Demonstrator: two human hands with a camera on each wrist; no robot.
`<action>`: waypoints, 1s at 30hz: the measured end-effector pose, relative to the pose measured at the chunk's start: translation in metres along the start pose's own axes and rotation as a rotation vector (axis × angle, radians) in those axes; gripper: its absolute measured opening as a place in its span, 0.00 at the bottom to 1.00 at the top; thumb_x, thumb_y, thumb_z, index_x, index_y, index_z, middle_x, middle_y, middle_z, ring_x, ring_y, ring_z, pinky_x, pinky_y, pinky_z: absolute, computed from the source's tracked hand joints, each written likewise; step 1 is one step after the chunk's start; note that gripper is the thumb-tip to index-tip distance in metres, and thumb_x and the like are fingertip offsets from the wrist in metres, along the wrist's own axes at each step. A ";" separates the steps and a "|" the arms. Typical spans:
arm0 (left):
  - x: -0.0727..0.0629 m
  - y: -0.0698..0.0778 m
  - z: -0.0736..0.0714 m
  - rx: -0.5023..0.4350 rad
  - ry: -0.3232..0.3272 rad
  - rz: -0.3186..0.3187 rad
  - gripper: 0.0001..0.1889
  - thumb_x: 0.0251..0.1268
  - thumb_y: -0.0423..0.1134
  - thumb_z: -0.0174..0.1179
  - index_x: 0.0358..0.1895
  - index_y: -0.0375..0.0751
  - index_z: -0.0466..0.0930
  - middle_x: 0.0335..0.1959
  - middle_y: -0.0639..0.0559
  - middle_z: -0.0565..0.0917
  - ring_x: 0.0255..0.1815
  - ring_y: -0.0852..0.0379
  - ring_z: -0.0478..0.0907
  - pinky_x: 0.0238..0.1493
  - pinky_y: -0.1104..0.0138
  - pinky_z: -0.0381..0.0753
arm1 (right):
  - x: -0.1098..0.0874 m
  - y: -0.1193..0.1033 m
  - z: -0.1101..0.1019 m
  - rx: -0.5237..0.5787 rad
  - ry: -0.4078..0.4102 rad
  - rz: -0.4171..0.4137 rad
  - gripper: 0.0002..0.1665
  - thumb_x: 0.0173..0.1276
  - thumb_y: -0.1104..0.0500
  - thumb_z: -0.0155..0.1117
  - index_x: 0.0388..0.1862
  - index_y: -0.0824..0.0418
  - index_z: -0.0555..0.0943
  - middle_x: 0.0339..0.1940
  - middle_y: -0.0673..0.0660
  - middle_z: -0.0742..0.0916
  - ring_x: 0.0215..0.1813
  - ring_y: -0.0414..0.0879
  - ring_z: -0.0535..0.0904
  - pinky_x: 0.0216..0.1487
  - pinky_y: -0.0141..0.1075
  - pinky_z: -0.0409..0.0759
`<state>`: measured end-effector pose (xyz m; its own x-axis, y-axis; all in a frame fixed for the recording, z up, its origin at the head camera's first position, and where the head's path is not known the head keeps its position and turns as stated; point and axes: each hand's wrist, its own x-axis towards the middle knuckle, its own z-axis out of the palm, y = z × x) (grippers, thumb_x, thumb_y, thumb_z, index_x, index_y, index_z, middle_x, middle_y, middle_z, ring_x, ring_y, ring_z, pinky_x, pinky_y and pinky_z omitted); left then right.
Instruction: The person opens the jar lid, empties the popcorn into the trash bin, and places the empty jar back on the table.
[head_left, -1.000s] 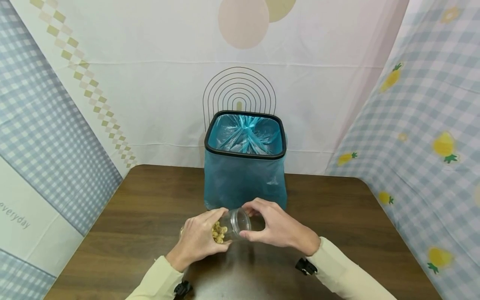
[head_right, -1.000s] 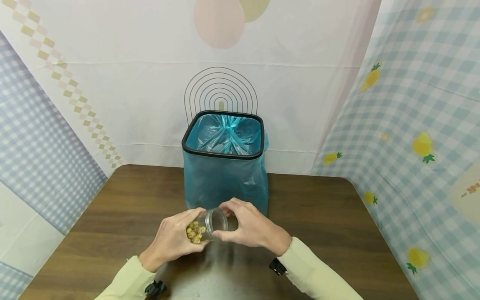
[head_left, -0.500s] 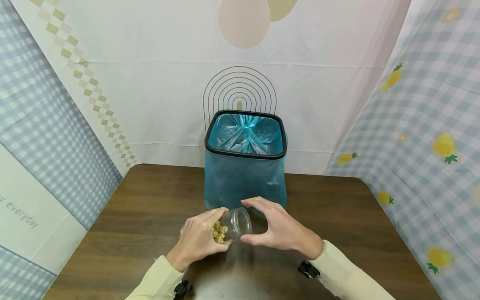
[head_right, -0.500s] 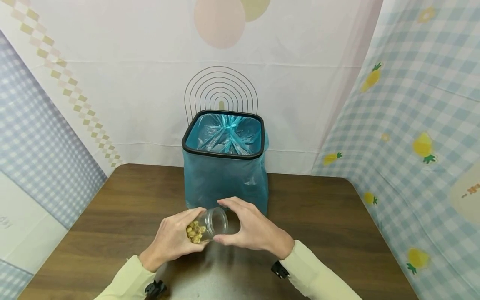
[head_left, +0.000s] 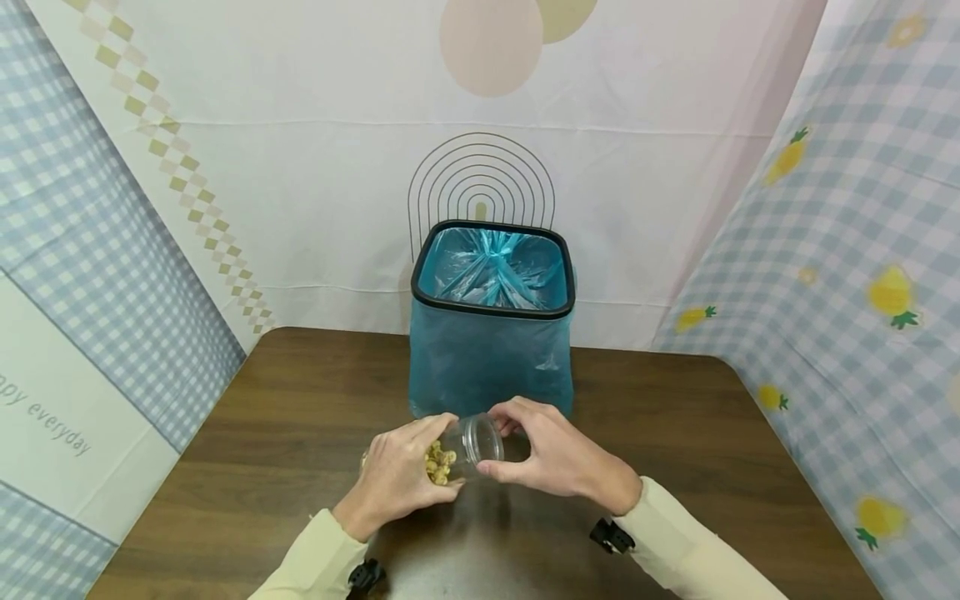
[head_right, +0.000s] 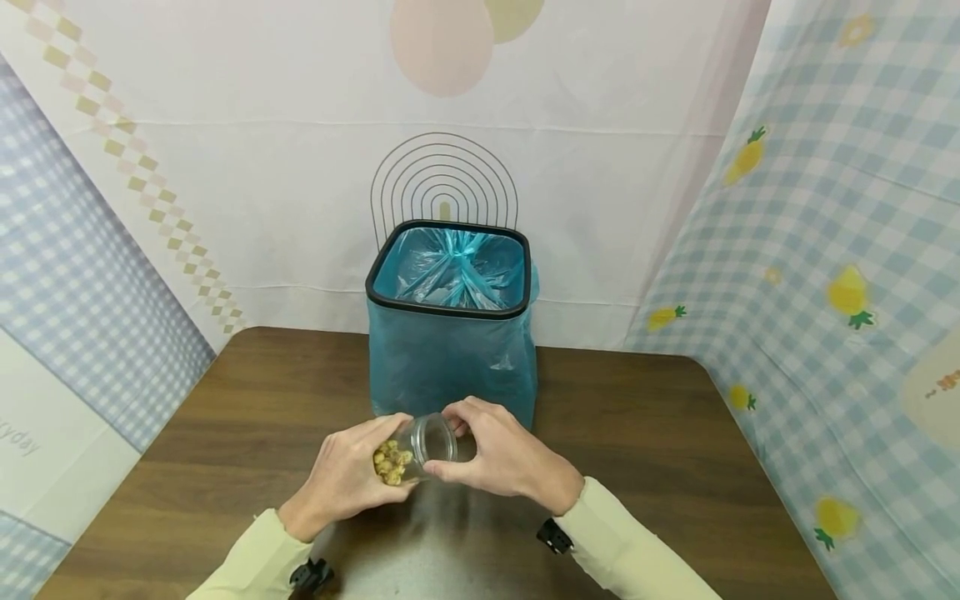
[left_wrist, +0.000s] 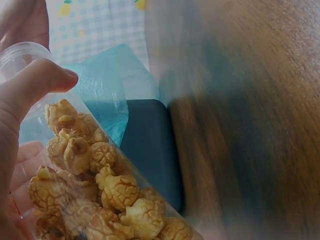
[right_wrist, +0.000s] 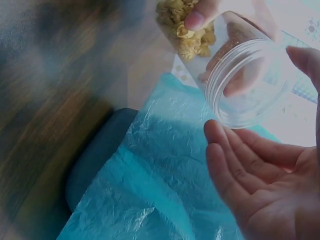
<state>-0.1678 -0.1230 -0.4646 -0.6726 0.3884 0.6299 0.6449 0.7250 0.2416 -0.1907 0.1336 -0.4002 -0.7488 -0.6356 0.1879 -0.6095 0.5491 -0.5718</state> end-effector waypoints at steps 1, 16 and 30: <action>0.000 0.000 0.000 -0.001 0.000 0.000 0.41 0.35 0.53 0.87 0.60 0.45 0.84 0.50 0.54 0.91 0.44 0.60 0.90 0.40 0.64 0.91 | 0.000 0.000 -0.001 -0.005 0.002 -0.020 0.35 0.65 0.38 0.76 0.63 0.58 0.82 0.50 0.47 0.87 0.50 0.36 0.82 0.55 0.37 0.87; 0.001 0.001 0.000 0.003 0.007 0.013 0.41 0.35 0.53 0.86 0.59 0.44 0.84 0.50 0.54 0.91 0.45 0.59 0.91 0.41 0.64 0.91 | -0.006 -0.002 -0.007 -0.020 0.020 -0.031 0.44 0.66 0.34 0.75 0.71 0.59 0.78 0.63 0.52 0.85 0.65 0.45 0.83 0.65 0.48 0.85; 0.003 0.001 0.000 0.016 0.009 0.021 0.41 0.34 0.54 0.86 0.59 0.44 0.84 0.49 0.55 0.91 0.43 0.60 0.90 0.39 0.64 0.91 | -0.003 -0.001 -0.005 0.007 -0.019 0.011 0.35 0.70 0.36 0.70 0.63 0.58 0.81 0.51 0.49 0.86 0.53 0.42 0.84 0.57 0.43 0.87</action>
<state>-0.1693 -0.1212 -0.4627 -0.6556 0.3990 0.6411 0.6530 0.7258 0.2161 -0.1890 0.1372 -0.3959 -0.7504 -0.6398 0.1664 -0.5993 0.5523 -0.5795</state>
